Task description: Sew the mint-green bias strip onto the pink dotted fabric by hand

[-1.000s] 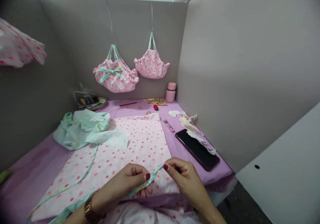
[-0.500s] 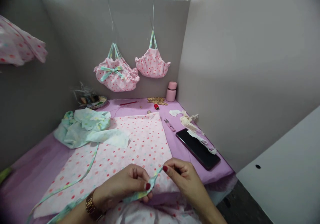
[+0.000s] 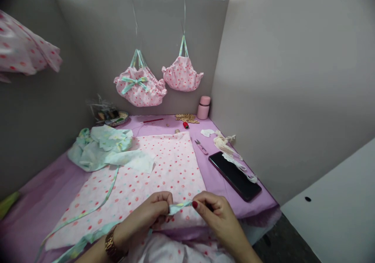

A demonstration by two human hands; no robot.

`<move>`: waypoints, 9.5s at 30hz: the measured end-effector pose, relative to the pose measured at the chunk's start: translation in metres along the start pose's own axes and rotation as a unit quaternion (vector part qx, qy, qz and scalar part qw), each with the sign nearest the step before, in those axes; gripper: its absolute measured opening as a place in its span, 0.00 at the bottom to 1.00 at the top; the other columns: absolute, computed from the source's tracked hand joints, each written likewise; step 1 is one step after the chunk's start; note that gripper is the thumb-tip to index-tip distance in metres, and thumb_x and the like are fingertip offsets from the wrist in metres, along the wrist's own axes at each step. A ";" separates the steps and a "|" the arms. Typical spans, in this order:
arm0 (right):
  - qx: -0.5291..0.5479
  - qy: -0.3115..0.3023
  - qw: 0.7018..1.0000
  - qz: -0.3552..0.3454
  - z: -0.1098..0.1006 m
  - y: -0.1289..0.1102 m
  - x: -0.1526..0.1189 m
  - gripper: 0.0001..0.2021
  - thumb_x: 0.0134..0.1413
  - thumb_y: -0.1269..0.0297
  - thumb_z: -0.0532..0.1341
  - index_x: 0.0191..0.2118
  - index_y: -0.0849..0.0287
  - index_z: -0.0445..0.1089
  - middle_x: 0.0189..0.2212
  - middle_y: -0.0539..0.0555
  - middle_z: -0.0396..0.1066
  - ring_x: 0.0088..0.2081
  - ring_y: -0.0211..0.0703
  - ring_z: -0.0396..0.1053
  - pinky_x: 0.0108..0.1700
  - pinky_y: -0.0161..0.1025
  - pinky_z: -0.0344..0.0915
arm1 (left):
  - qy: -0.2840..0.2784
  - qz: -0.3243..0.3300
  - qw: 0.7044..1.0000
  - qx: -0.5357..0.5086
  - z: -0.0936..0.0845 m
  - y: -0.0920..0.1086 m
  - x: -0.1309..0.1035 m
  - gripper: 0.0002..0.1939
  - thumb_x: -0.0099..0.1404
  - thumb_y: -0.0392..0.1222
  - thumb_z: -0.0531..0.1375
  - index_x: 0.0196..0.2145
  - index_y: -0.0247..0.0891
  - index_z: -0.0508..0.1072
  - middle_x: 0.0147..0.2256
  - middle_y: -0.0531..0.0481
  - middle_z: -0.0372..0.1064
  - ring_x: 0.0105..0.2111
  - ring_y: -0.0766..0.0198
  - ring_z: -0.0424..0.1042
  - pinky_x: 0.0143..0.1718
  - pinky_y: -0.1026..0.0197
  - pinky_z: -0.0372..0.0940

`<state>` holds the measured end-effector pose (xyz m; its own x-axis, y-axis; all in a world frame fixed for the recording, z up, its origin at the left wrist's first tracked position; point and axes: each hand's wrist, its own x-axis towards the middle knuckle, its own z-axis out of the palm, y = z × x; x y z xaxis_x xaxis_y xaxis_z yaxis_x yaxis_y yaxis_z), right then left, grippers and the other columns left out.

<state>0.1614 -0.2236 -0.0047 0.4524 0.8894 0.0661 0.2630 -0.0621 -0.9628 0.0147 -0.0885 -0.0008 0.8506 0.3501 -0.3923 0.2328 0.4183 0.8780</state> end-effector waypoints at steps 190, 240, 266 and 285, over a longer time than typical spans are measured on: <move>-0.151 0.073 0.985 -0.044 0.032 -0.025 -0.049 0.08 0.62 0.61 0.48 0.40 0.54 0.61 0.23 0.48 0.65 0.23 0.38 0.64 0.26 0.31 0.61 | 0.155 0.177 0.920 0.314 0.009 -0.007 -0.044 0.11 0.62 0.41 0.56 0.32 0.40 0.78 0.30 0.51 0.78 0.31 0.60 0.74 0.34 0.64 0.64; -0.239 0.020 0.967 -0.088 0.050 -0.027 -0.037 0.14 0.60 0.64 0.50 0.44 0.60 0.70 0.19 0.50 0.72 0.21 0.40 0.71 0.25 0.31 0.66 | 0.112 0.198 0.934 0.277 0.004 0.001 -0.052 0.11 0.61 0.37 0.57 0.37 0.41 0.79 0.33 0.51 0.78 0.33 0.61 0.75 0.36 0.65 0.66; -0.234 0.026 0.967 -0.100 0.052 -0.019 -0.041 0.13 0.59 0.64 0.50 0.42 0.56 0.70 0.22 0.52 0.75 0.24 0.44 0.74 0.30 0.34 0.68 | 0.205 0.359 0.746 0.523 0.004 -0.021 -0.049 0.10 0.60 0.35 0.55 0.31 0.40 0.77 0.24 0.49 0.76 0.23 0.57 0.75 0.25 0.61 0.68; 0.164 -0.019 0.982 0.096 0.055 -0.017 -0.037 0.32 0.49 0.47 0.60 0.56 0.57 0.57 0.17 0.42 0.56 0.19 0.32 0.52 0.22 0.31 0.51 | 0.214 0.334 0.826 0.399 0.001 -0.012 -0.051 0.10 0.60 0.33 0.57 0.35 0.43 0.78 0.30 0.55 0.79 0.29 0.66 0.77 0.31 0.70 0.68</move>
<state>0.0934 -0.2306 -0.0055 0.4329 0.8923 -0.1280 -0.1149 -0.0862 -0.9896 -0.0307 -0.1125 0.0088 0.7097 0.6155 0.3427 0.1605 -0.6150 0.7720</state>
